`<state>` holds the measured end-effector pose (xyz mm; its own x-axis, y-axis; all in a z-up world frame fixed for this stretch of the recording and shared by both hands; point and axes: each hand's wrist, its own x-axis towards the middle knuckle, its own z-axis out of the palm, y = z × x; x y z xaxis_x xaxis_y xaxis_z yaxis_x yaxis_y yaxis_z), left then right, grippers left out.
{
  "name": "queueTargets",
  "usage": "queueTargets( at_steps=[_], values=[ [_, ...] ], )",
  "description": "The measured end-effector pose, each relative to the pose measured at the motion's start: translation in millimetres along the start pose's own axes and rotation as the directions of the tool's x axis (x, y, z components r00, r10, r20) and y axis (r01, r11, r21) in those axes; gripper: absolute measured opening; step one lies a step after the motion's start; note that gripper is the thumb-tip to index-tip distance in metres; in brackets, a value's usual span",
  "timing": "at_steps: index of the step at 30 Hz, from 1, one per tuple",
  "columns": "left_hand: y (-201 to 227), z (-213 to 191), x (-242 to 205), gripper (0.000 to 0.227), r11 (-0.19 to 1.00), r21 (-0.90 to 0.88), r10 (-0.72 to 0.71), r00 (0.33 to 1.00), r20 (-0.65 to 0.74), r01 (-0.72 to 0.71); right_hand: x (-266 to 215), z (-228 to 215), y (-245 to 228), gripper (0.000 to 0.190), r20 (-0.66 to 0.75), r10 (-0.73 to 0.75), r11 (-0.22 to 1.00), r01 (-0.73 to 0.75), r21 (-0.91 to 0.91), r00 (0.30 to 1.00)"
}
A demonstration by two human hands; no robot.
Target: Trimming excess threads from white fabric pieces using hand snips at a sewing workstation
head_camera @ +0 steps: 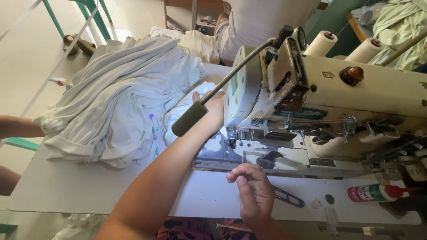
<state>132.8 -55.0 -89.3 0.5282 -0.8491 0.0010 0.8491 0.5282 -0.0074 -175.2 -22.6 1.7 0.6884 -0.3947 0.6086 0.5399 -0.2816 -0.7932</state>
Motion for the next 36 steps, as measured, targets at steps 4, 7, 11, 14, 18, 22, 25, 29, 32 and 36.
queueTargets(
  at_steps=[4,7,11,14,18,22,25,29,32,36],
  values=[
    [15.1,0.1,25.0,0.010,-0.352,0.854,0.592,0.615,0.520,-0.384,8.2,5.5,2.8,0.019,-0.022,-0.011,1.000,0.011,-0.004,1.000],
    [50.7,48.9,-2.8,0.009,-0.890,0.363,0.446,0.698,0.561,0.276,6.4,4.9,4.9,0.024,-0.022,-0.002,1.000,0.003,0.018,1.000],
    [65.1,98.3,-60.3,0.049,-0.839,0.367,0.478,0.867,0.142,0.402,15.8,-13.1,2.5,0.041,0.077,-0.057,0.991,0.065,-0.113,0.995],
    [64.7,91.4,-115.5,0.027,-0.750,0.546,0.533,0.829,0.168,0.372,8.2,-31.5,-10.2,0.051,0.029,-0.025,0.973,0.031,-0.230,0.999],
    [56.5,77.9,-194.8,0.037,-0.696,0.649,0.587,0.764,0.269,0.307,-24.5,-79.0,-5.3,0.045,-0.092,0.052,0.910,-0.085,-0.406,0.994],
    [28.1,81.1,-240.2,0.021,-0.601,0.779,0.583,0.764,0.276,0.178,-64.9,-153.8,38.9,0.046,-0.018,0.225,0.314,-0.090,-0.945,0.974],
    [18.4,83.4,-255.9,0.018,-0.565,0.823,0.571,0.750,0.334,0.064,-90.1,-182.5,63.9,0.050,0.027,0.328,0.099,-0.005,-0.995,0.944],
    [18.1,83.5,-259.0,0.016,-0.484,0.875,0.585,0.742,0.328,-0.004,-88.0,-173.0,69.1,0.021,0.035,0.332,0.092,0.005,-0.996,0.943],
    [18.3,77.4,-262.0,0.017,-0.484,0.875,0.595,0.734,0.327,0.003,-68.9,-110.9,38.5,0.027,-0.038,0.398,0.304,-0.171,-0.937,0.917],
    [17.2,76.4,-261.0,0.017,-0.500,0.866,0.600,0.716,0.357,-0.013,-6.5,-10.3,7.9,0.038,0.251,0.208,0.430,0.142,-0.892,0.945]
  ],
)
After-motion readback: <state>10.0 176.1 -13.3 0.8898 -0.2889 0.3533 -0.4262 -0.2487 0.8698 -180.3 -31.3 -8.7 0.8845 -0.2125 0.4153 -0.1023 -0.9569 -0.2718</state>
